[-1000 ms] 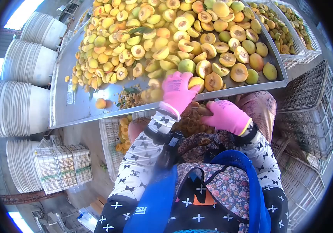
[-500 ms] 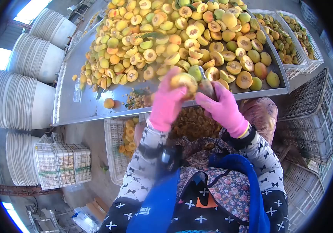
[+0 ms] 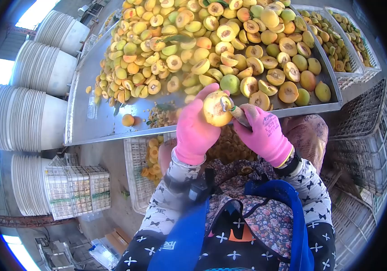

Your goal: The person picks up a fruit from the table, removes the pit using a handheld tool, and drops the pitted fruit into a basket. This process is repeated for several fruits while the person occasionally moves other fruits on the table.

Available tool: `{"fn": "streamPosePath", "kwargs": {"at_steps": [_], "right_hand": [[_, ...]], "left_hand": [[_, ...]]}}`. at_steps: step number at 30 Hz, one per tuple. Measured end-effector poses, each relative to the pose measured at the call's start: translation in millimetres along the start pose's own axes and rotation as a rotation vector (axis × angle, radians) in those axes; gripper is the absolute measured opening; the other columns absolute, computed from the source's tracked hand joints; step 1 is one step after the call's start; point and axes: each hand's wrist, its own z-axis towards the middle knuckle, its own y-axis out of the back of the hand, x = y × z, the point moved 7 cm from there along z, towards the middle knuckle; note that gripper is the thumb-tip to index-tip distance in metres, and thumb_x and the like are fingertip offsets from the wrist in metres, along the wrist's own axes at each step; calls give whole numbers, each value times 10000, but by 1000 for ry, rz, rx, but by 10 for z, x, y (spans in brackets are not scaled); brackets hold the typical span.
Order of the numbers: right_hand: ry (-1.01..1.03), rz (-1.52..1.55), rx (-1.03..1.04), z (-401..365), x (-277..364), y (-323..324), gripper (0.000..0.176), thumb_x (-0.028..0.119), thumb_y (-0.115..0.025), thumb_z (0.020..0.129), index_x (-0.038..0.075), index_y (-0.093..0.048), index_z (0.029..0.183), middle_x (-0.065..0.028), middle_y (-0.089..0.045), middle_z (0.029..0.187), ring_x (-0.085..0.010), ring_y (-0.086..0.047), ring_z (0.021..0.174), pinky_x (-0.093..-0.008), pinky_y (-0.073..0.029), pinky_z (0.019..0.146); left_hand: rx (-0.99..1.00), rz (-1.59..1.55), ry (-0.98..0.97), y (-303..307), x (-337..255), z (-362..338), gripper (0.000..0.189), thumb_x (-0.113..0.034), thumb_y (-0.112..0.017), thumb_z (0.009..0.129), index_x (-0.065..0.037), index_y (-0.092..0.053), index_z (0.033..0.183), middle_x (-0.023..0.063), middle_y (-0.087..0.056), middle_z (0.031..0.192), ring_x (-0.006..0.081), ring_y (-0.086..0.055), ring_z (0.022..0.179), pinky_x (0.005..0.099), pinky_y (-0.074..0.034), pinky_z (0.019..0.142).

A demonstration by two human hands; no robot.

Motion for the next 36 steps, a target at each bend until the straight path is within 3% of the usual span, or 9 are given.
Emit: {"fn": "streamPosePath", "kwargs": {"at_steps": [5, 10, 17, 23, 26, 29, 30, 32, 36], "right_hand": [[7, -115, 111, 11, -10, -40, 307, 162, -744, 798, 78, -585, 1047, -134, -642, 823, -365, -651, 744, -447, -505, 628], [36, -223, 186, -24, -31, -105, 299, 182, -724, 796, 95, -571, 1037, -116, -629, 820, -353, -645, 736, -449, -495, 657], [94, -260, 243, -87, -71, -250, 305, 183, -700, 805, 75, -530, 1034, -124, -631, 832, -352, -644, 742, -444, -499, 683], [-49, -65, 393, -243, -140, -485, 259, 194, -648, 831, 59, -501, 996, -153, -619, 786, -362, -639, 706, -471, -495, 627], [-141, 204, 372, -302, -77, -513, 250, 149, -656, 837, 40, -503, 1002, -195, -625, 802, -421, -607, 684, -473, -495, 618], [-248, 320, 388, -311, -53, -545, 248, 159, -643, 866, 24, -506, 1024, -187, -631, 761, -375, -624, 621, -423, -492, 558], [-357, 433, 444, -326, -71, -561, 256, 165, -644, 868, 25, -509, 1035, -161, -624, 739, -333, -619, 590, -399, -486, 535], [-584, 658, 553, -398, -85, -567, 273, 177, -645, 870, 26, -517, 1058, -108, -610, 697, -250, -610, 527, -351, -473, 491], [-568, 713, 552, -425, -85, -569, 273, 159, -627, 861, 43, -526, 1086, -29, -588, 724, -115, -564, 523, -277, -440, 450]], "left_hand": [[77, 735, -359, -58, -22, -74, 454, -8, -547, 946, 32, -406, 1375, 188, -569, 1280, 288, -623, 1129, 371, -522, 964], [20, 1150, -323, -122, -169, -49, 417, 35, -661, 876, 18, -504, 1262, 142, -656, 1191, 208, -667, 1057, 304, -539, 892], [123, 1533, -404, -121, -221, -89, 534, 34, -672, 781, 20, -486, 1282, 168, -597, 1186, 334, -603, 1039, 399, -512, 857], [142, 1449, -419, 132, -93, -162, 474, -101, -655, 821, 34, -508, 1250, 189, -601, 1173, 361, -588, 1033, 398, -501, 853], [-35, 1445, -571, 33, -121, -202, 319, -45, -645, 878, 25, -544, 1172, 158, -630, 1145, 280, -657, 911, 344, -537, 806], [-306, 1552, -690, -55, -30, -258, 292, -57, -620, 900, 35, -539, 1166, 152, -616, 1108, 266, -647, 912, 344, -538, 801], [-459, 744, -509, 107, 83, -229, 239, -137, -547, 969, 31, -544, 1138, 140, -598, 1103, 240, -638, 923, 346, -537, 791], [-357, 1061, -640, -34, 60, -203, 262, -193, -471, 1012, 28, -547, 1133, 133, -613, 1056, 227, -639, 902, 341, -539, 783], [-353, 672, -311, 86, 205, -83, 377, -292, -352, 1062, 17, -562, 1114, 122, -655, 946, 211, -661, 832, 326, -553, 746]]}}
